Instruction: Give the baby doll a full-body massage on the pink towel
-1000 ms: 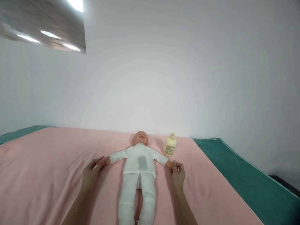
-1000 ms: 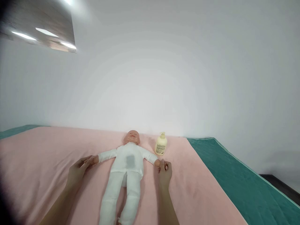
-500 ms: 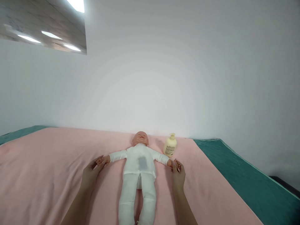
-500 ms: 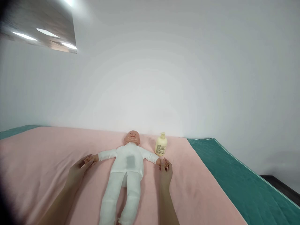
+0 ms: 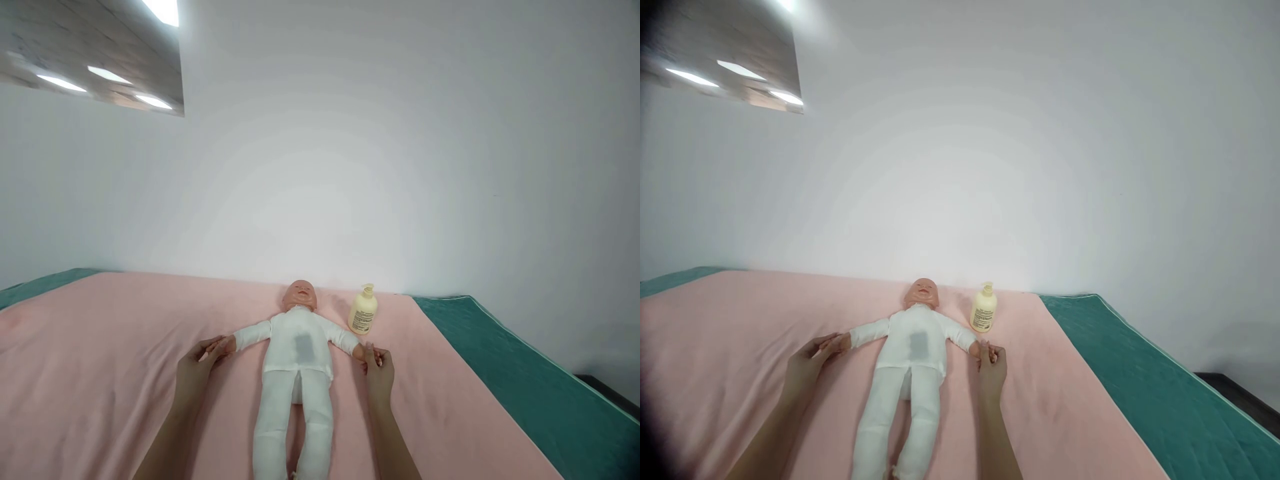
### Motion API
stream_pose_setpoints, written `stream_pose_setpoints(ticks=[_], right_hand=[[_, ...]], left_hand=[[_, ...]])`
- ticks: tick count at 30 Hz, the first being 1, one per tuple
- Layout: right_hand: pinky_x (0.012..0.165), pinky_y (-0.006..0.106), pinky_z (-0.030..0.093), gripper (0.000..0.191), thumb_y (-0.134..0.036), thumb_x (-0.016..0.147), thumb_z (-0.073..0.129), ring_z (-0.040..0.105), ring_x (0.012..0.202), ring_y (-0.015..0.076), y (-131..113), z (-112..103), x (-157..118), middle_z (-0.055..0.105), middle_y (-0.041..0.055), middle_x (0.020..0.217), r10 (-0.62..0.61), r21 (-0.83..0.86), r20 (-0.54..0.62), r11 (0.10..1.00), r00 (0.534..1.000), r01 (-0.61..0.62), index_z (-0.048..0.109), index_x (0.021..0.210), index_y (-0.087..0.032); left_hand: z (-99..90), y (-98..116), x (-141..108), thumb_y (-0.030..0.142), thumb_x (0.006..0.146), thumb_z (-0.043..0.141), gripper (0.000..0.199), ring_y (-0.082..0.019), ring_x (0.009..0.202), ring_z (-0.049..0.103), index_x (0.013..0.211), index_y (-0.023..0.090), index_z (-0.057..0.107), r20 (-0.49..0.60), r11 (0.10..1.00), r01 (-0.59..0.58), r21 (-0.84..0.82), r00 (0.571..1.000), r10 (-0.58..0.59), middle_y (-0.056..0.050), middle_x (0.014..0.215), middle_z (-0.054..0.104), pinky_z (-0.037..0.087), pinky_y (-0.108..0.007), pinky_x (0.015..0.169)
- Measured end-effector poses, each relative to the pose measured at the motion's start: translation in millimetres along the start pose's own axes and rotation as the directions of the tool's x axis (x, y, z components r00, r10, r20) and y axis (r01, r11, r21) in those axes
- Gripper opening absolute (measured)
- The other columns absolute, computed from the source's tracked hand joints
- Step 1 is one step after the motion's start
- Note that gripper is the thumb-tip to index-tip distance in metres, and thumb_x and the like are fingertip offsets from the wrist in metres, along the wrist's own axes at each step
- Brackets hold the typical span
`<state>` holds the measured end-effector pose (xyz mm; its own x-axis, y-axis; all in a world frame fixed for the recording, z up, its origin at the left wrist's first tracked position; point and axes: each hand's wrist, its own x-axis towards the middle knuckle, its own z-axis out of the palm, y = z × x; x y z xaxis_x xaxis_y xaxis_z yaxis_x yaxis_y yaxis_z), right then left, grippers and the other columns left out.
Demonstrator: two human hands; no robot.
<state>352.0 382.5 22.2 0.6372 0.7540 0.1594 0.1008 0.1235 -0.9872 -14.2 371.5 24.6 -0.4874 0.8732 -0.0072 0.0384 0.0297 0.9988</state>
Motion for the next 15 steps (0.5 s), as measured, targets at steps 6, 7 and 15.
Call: stream_pose_setpoints(ticks=[6, 7, 15], right_hand=[[0.051, 0.029, 0.041, 0.038, -0.058, 0.083, 0.052, 0.050, 0.052, 0.0147, 5.7, -1.0, 3.1, 0.055, -0.0013, 0.060, 0.000, 0.001, -0.012, 1.000, 1.000, 0.000, 0.052, 0.078, -0.019], [0.052, 0.030, 0.042, 0.039, -0.058, 0.083, 0.052, 0.051, 0.053, 0.0151, 7.0, -1.2, 4.2, 0.056, -0.0009, 0.061, 0.001, 0.002, -0.013, 1.000, 1.000, 0.000, 0.053, 0.079, -0.019], [0.063, 0.032, 0.048, 0.047, -0.060, 0.080, 0.054, 0.058, 0.065, 0.0175, 8.6, -2.6, 8.1, 0.063, 0.0044, 0.083, -0.002, 0.051, 0.000, 0.999, 1.000, 0.002, 0.058, 0.095, -0.016]], left_hand=[[0.4, -0.3, 1.0, 0.046, 0.074, 0.066, 0.044, -0.025, 0.099, 0.066, 0.107, 0.017, 0.068, -0.010, 0.994, 0.039, -0.106, 0.999, -0.041, -0.009, 0.109, 0.071, 0.054, -0.033, 0.086], [0.4, -0.2, 1.2, 0.045, 0.076, 0.065, 0.044, -0.025, 0.100, 0.066, 0.109, 0.017, 0.068, -0.011, 0.992, 0.047, -0.117, 0.999, -0.049, -0.009, 0.111, 0.070, 0.054, -0.033, 0.087], [-0.6, 0.3, 2.8, 0.032, 0.081, 0.065, 0.041, -0.021, 0.099, 0.067, 0.120, 0.020, 0.062, 0.039, 0.956, 0.144, -0.255, 0.990, -0.138, -0.009, 0.117, 0.068, 0.056, -0.029, 0.084]])
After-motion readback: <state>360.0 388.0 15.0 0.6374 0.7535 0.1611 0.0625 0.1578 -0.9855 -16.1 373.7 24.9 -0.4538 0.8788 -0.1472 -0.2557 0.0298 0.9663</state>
